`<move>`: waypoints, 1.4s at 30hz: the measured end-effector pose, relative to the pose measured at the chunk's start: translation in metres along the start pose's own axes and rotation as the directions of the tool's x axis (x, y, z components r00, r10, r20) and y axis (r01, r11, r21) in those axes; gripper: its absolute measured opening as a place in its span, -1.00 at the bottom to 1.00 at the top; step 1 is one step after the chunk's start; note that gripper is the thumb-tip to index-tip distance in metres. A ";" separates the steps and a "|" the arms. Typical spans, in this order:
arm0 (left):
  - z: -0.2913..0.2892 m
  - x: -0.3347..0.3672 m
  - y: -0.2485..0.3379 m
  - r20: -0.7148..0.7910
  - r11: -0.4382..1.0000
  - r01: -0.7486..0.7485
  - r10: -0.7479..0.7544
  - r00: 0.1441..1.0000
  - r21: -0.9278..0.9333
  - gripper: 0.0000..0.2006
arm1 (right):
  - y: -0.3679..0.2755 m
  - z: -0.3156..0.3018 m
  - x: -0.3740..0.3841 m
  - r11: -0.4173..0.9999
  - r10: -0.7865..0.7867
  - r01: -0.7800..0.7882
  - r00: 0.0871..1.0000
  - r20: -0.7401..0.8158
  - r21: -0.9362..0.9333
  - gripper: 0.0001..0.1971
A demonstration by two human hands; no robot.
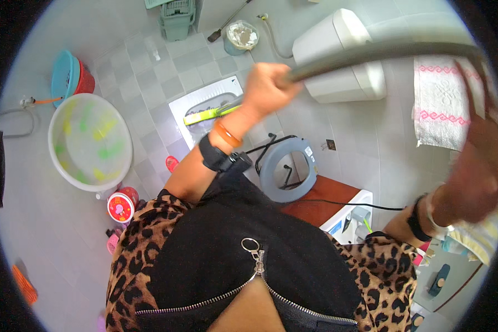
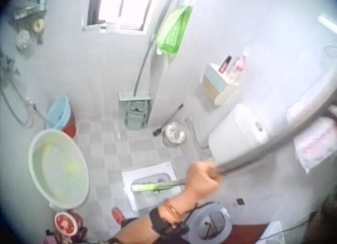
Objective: Cleaning a squat toilet using a mop and spray cleaner.
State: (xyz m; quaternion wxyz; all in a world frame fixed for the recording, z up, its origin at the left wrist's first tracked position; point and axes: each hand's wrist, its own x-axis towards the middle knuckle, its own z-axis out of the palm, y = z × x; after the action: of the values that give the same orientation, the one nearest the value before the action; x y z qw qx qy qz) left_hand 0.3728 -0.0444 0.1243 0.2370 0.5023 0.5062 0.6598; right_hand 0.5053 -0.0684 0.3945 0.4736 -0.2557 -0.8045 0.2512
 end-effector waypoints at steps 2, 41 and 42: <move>-0.033 0.009 -0.024 -0.068 0.995 0.071 -0.075 0.995 -0.063 -0.64 | 0.038 0.046 -0.030 0.970 0.199 -0.207 0.977 -0.072 -0.131 -0.80; -0.257 -0.076 0.222 0.339 0.979 -0.149 0.188 0.922 -0.138 -0.61 | 0.288 0.417 -0.361 -0.868 0.481 0.008 -0.230 0.846 0.496 -0.87; -0.265 -0.084 0.230 0.327 0.981 -0.152 0.183 0.927 -0.119 -0.60 | 0.288 0.415 -0.365 -0.879 0.459 0.027 -0.220 0.861 0.476 -0.87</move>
State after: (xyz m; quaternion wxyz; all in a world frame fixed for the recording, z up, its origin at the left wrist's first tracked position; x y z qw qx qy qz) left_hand 0.2107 -0.3135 0.3016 0.2856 0.6376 0.3828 0.6045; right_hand 0.3395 -0.1585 -0.1997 0.1947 -0.4063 0.3255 0.8313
